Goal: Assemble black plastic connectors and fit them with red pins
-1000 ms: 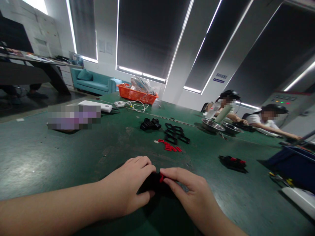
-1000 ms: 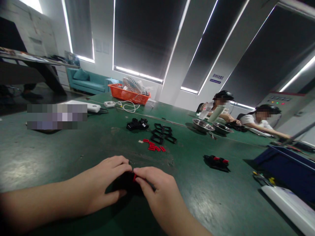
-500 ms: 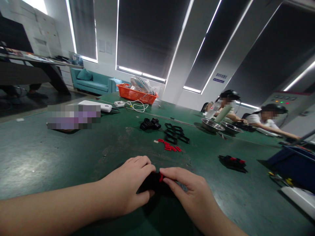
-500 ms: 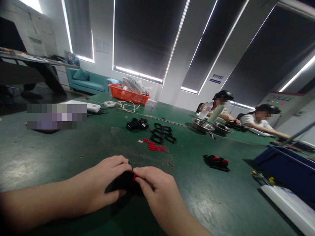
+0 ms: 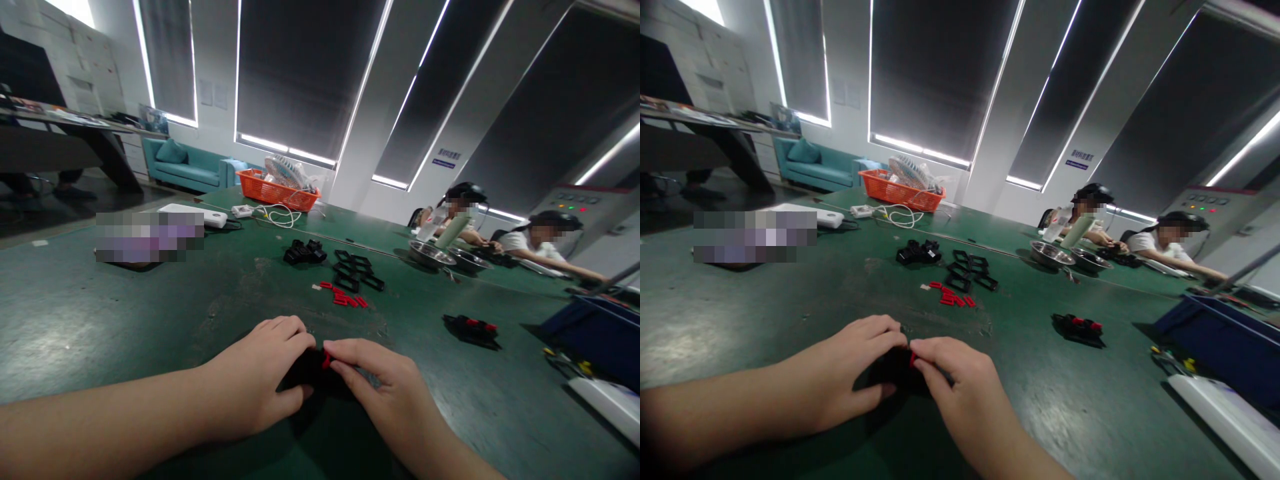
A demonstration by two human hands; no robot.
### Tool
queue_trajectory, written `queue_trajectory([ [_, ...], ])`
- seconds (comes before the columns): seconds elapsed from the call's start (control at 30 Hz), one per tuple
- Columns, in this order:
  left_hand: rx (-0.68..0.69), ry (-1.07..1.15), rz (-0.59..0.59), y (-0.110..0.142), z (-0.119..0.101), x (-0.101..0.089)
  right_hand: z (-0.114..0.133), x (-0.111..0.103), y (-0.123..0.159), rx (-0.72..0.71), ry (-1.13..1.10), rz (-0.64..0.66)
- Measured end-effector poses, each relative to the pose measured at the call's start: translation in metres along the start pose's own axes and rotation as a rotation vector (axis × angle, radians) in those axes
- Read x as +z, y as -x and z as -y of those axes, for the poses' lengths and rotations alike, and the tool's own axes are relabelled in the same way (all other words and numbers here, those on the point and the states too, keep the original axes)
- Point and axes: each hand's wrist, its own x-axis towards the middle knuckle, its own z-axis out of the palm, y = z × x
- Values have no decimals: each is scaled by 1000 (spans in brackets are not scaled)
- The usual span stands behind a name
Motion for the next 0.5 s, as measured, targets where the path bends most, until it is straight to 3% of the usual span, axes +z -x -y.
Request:
queue_trajectory([
  [0.5,19,6,-21,1,2,2,2,-1,1,13,3,13],
])
